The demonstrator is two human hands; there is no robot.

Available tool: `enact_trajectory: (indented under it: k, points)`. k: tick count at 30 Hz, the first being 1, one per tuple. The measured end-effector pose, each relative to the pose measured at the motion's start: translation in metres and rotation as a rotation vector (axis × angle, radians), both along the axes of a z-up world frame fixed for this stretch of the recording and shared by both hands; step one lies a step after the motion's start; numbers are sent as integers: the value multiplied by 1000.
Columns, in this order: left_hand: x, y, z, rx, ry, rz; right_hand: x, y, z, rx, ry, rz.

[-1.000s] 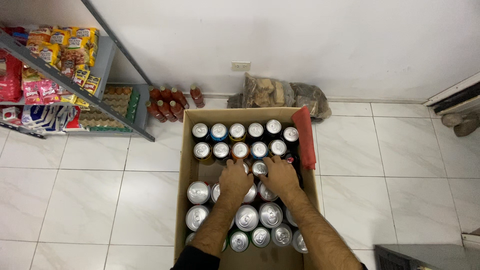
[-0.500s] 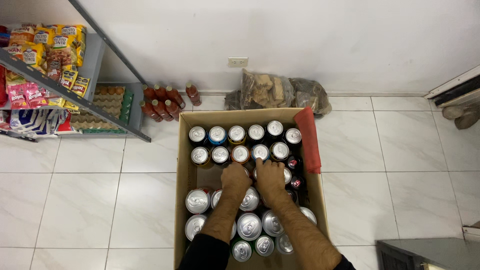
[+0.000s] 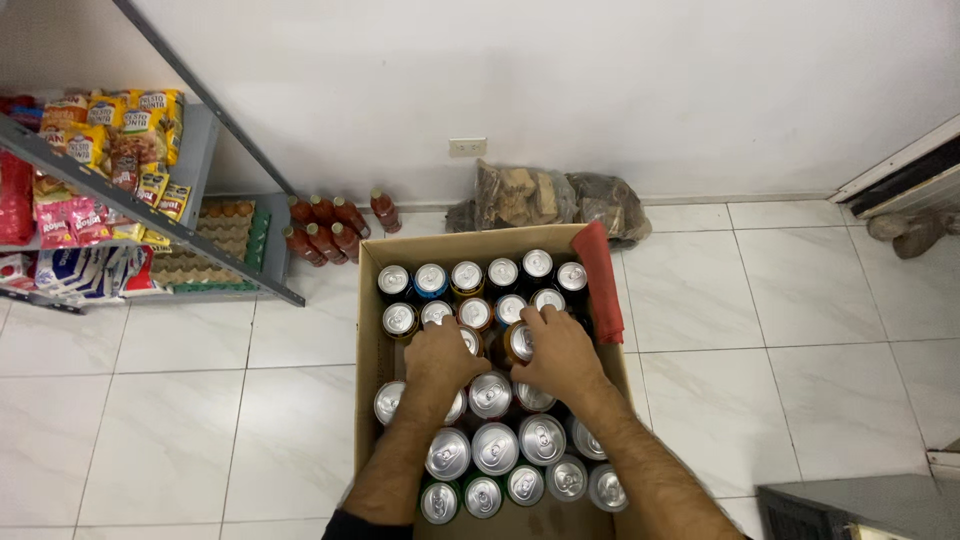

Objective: The person takes several cans of beverages from a cardboard box on the floor and places them onto the upper shelf of a refrigerator.

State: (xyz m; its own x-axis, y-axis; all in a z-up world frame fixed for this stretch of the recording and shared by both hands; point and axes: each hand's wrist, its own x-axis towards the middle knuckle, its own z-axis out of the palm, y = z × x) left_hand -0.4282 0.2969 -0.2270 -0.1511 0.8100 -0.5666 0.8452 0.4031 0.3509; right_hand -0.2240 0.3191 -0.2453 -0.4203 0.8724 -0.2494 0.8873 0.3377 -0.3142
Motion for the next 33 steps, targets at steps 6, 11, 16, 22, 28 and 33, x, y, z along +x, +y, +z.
enact_trajectory:
  k: [6, 11, 16, 22, 28, 33]
  points:
    - [9, -17, 93, 124, -19, -29, 36, -12, 84, -20, 195, -147]
    - [47, -38, 156, 275, -50, -90, 88, -30, 123, 117, 306, -209]
    - [103, -67, 198, 512, -133, -163, 136, -65, 163, 378, 576, -285]
    - [185, -101, 223, 758, -401, -125, 206, -112, 186, 448, 988, -466]
    - [271, -159, 266, 951, -680, -194, 300, -175, 199, 652, 1415, -451]
    - [365, -220, 294, 1065, -805, -303, 364, -273, 256, 887, 1430, -522]
